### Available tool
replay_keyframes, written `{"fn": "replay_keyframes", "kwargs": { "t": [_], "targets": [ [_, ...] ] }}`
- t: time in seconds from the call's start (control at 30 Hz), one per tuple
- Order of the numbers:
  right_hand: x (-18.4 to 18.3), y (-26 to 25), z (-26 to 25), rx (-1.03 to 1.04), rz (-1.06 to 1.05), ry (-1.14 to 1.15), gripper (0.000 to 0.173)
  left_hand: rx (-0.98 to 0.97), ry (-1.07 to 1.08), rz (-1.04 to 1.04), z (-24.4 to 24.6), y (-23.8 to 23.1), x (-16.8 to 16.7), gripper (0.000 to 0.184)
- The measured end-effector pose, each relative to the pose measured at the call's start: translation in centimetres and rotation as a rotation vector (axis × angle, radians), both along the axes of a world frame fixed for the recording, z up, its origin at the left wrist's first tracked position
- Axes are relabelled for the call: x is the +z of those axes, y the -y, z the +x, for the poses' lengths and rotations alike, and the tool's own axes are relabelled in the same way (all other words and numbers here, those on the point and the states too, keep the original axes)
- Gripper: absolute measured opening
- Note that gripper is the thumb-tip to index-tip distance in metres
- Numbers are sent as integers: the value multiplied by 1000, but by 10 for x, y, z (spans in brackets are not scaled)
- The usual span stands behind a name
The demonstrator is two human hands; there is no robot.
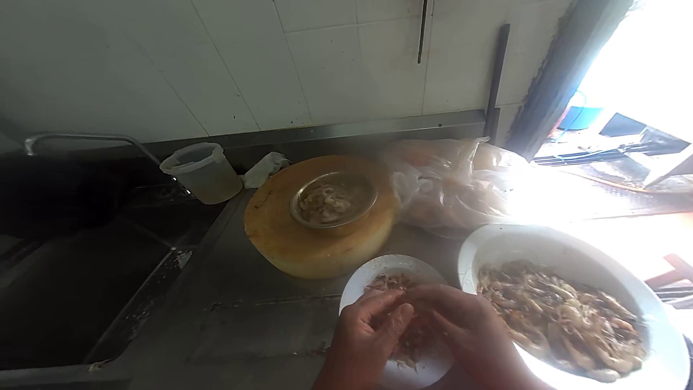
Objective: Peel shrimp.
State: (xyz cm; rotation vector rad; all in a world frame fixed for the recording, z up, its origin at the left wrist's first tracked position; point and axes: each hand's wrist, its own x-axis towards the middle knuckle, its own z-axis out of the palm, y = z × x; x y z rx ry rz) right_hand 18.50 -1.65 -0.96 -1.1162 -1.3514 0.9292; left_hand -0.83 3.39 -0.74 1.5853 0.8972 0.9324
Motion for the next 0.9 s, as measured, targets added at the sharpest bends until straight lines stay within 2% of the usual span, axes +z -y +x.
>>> {"fn": "replay_keyframes", "kwargs": {
  "t": [0.13, 0.4, 0.53, 0.73, 0.8, 0.9],
  "targets": [
    [-1, 2, -3, -4, 39, 84, 20, 48, 24, 47, 2, 1, -4, 18],
    [-2, 5, -4, -4, 4, -51, 17, 74, -128, 272, -3, 4, -4, 13],
    [4, 6, 0, -23, -85, -182, 18, 98, -108, 210, -9, 3, -3, 14],
    [5, 7, 1, -31, -165, -265, 21, 66, 16, -167, -12, 3, 7, 23],
    [5, 7, 1, -33, -160, -284, 22, 82, -21, -156, -12, 1, 3, 22],
    [6, 6, 3, -56, -119, -232, 22, 96, -264, 28, -13, -1, -7, 19]
  ]
}}
